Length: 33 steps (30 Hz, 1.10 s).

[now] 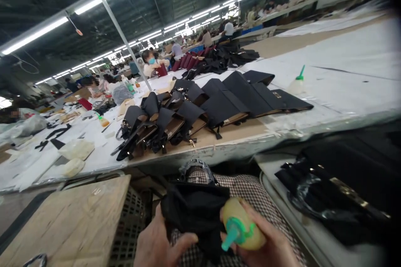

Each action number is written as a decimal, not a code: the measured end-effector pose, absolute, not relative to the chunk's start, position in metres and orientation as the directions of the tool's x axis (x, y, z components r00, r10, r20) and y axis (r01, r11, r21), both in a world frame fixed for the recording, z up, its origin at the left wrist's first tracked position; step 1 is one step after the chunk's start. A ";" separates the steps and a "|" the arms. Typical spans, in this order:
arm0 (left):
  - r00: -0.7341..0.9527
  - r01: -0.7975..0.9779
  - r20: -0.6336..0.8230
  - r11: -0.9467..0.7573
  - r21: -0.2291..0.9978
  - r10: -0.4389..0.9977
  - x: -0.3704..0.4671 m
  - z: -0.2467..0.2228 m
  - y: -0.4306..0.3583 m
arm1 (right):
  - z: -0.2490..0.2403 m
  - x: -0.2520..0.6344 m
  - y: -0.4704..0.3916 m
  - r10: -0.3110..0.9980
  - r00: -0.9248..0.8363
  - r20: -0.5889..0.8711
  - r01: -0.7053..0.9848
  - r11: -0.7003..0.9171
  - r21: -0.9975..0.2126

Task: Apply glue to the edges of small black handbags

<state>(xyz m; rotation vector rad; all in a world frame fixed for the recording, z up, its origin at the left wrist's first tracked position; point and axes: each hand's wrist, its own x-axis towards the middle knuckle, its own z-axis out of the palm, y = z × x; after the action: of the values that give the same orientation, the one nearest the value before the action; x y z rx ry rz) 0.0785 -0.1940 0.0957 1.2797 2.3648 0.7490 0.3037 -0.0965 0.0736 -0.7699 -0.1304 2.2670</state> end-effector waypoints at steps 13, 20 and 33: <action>0.461 0.879 0.211 -0.476 0.026 0.862 0.057 0.135 -0.134 | 0.093 0.290 -0.079 0.610 -0.640 -0.467 -0.442 -0.789 -0.426; 0.516 0.796 -0.110 -0.428 0.429 0.849 0.051 0.125 -0.088 | 0.091 0.286 -0.084 0.677 -0.605 -0.419 -0.435 -0.722 -0.538; 0.286 0.770 0.168 -0.331 0.545 0.943 0.030 0.092 -0.114 | 0.063 0.319 -0.069 0.654 -0.631 -0.418 -0.594 -0.753 -0.283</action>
<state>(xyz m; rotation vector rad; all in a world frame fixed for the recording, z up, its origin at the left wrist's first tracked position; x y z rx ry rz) 0.0297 -0.1145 0.0924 2.2024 1.5480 0.6659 0.3186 -0.0690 0.0634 -0.6609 -0.1536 2.3383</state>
